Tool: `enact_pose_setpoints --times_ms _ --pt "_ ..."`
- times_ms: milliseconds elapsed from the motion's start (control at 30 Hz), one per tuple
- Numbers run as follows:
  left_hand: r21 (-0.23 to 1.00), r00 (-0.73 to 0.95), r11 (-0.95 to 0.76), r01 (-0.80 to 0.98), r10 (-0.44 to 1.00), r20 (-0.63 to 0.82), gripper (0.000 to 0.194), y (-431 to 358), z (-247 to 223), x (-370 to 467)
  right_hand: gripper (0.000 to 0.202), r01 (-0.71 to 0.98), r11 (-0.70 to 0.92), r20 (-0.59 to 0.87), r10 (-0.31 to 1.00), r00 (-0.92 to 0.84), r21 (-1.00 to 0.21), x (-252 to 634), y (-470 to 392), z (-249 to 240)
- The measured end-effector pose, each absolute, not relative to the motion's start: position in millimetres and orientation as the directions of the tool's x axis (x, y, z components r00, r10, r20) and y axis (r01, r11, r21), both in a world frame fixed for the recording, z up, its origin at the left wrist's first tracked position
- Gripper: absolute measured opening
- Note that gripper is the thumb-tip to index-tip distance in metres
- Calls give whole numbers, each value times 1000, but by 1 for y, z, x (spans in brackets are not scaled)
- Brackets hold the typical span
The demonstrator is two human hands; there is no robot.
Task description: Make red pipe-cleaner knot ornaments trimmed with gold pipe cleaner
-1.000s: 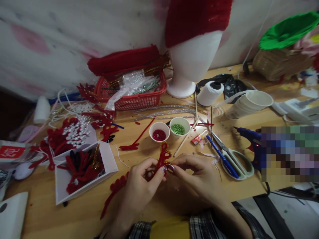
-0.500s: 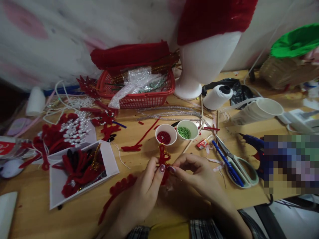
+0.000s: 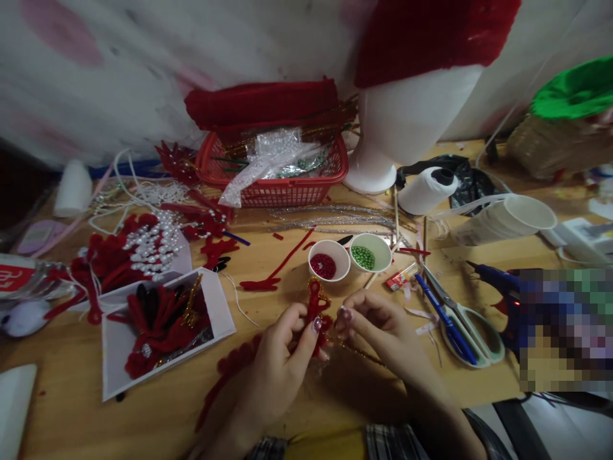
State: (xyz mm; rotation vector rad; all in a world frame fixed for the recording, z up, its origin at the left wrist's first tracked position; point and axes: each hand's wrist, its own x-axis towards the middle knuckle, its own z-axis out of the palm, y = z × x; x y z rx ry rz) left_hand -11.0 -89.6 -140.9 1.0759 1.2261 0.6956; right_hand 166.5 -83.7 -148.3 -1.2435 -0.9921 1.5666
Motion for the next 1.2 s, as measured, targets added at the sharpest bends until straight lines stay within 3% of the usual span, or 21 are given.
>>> enact_pose_setpoints --times_ms 267,600,800,1000,1100,1200 --pt "925 257 301 232 898 -357 20 -92 -141 -14 24 -100 -299 -271 937 -220 -949 168 -84 -146" --pt "925 239 117 360 947 -213 17 -96 -138 -11 19 119 -144 -161 976 -147 -982 179 -87 -144" --pt "928 221 142 345 948 -228 11 -97 -143 -8 12 194 -135 -171 969 -179 -972 182 -90 -145" --pt "921 229 74 383 958 -172 12 -97 -144 -5 16 108 -195 -212 959 -187 -975 181 -89 -146" --pt "922 211 135 362 952 -222 12 -96 -144 -4 19 23 -290 -288 937 -195 -957 181 -88 -148" --pt "930 230 202 307 932 -279 17 -94 -145 -4 16 50 -290 -294 934 -203 -956 181 -87 -149"
